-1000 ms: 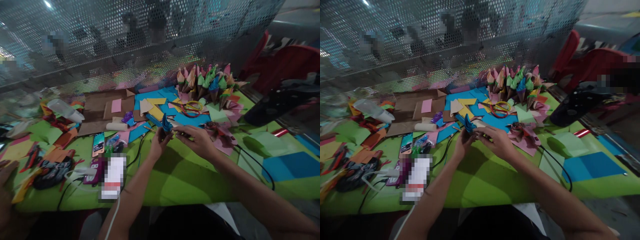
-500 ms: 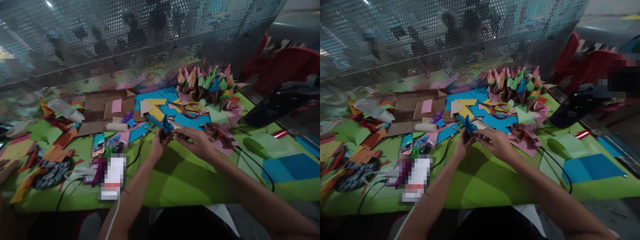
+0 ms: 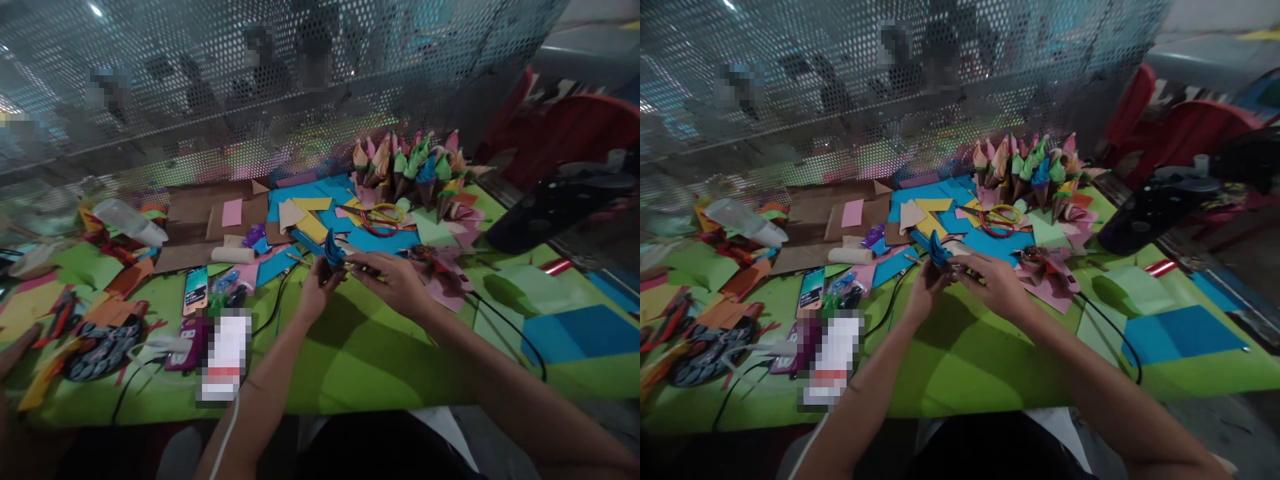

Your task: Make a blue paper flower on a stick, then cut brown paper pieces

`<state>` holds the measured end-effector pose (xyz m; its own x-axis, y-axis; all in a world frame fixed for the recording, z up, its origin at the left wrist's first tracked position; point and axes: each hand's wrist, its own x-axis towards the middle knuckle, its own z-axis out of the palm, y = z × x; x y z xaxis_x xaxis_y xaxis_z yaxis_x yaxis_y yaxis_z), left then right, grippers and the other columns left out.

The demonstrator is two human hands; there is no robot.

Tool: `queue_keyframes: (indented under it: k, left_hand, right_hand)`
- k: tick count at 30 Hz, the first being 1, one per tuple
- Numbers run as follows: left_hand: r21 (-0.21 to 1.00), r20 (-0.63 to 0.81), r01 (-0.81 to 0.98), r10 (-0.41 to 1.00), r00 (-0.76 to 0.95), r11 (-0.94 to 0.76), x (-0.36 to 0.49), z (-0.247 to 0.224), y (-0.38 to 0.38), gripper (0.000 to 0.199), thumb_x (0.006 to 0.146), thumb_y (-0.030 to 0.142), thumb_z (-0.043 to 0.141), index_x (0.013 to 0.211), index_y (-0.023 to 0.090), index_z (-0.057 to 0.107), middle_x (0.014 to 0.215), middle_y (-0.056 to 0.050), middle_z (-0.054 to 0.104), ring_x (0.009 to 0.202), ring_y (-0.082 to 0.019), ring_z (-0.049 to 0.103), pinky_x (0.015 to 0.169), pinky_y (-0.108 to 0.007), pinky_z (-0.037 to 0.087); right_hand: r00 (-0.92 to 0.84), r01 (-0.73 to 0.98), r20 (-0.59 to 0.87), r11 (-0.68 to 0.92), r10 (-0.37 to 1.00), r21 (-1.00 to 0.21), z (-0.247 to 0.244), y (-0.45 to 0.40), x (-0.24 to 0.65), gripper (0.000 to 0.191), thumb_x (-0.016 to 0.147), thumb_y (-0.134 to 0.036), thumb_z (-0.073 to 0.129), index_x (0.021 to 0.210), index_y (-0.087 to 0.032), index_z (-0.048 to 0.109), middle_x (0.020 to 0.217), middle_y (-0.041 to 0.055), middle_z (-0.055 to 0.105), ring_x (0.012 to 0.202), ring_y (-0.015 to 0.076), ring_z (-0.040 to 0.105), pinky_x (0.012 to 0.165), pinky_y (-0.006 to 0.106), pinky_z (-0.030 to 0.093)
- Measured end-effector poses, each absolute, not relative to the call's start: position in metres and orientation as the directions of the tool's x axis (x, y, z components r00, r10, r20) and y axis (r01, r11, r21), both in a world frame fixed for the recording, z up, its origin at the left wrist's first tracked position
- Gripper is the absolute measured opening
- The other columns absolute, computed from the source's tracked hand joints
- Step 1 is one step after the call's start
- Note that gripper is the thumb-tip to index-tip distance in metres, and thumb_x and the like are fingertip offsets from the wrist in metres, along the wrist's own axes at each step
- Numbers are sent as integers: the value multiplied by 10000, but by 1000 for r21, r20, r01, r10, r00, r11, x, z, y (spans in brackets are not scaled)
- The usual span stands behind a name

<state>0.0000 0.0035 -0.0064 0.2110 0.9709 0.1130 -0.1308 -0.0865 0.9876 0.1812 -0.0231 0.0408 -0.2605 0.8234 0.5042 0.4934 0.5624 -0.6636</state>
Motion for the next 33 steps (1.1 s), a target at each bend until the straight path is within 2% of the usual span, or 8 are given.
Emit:
queue_keyframes:
  k: [8,17,22,26,33]
  left_hand:
    - [990,61,-138,970,237,-28,-1,-5,4,474,707,512,828,938,213,541,840,-19,684,723,-153,657,672,-286,514]
    - [988,108,-134,955,278,-73,-1,0,2,413,770,491,785,921,211,521,849,-22,678,723,-142,637,669,-284,511]
    - [991,94,-116,952,292,-63,-1,3,1,385,796,486,765,933,214,530,890,-42,710,786,-164,663,700,-296,513]
    - [990,101,-129,952,290,-65,-3,-1,2,394,792,500,771,975,214,570,899,-45,728,785,-170,666,736,-318,516]
    - [978,169,-172,937,306,-120,-4,-12,9,447,792,508,771,1077,210,599,984,-80,736,897,-202,690,841,-358,515]
  right_hand:
    - [-178,467,558,569,810,-677,42,-22,184,215,951,-262,590,1085,-239,756,1011,69,790,893,211,744,783,303,578]
    - [-210,474,576,598,790,-646,42,-21,183,199,953,-237,587,1066,-229,749,1036,80,788,944,211,748,821,297,578]
    - [-170,483,575,576,801,-660,43,-20,186,196,934,-237,609,1065,-235,754,969,62,791,851,203,744,725,287,568]
    - [-87,438,590,563,803,-701,49,-21,191,198,917,-228,627,1071,-238,752,966,40,787,815,179,727,725,282,568]
    - [51,386,630,567,775,-728,82,-24,194,177,903,-228,633,1038,-225,747,876,20,757,708,143,678,629,265,532]
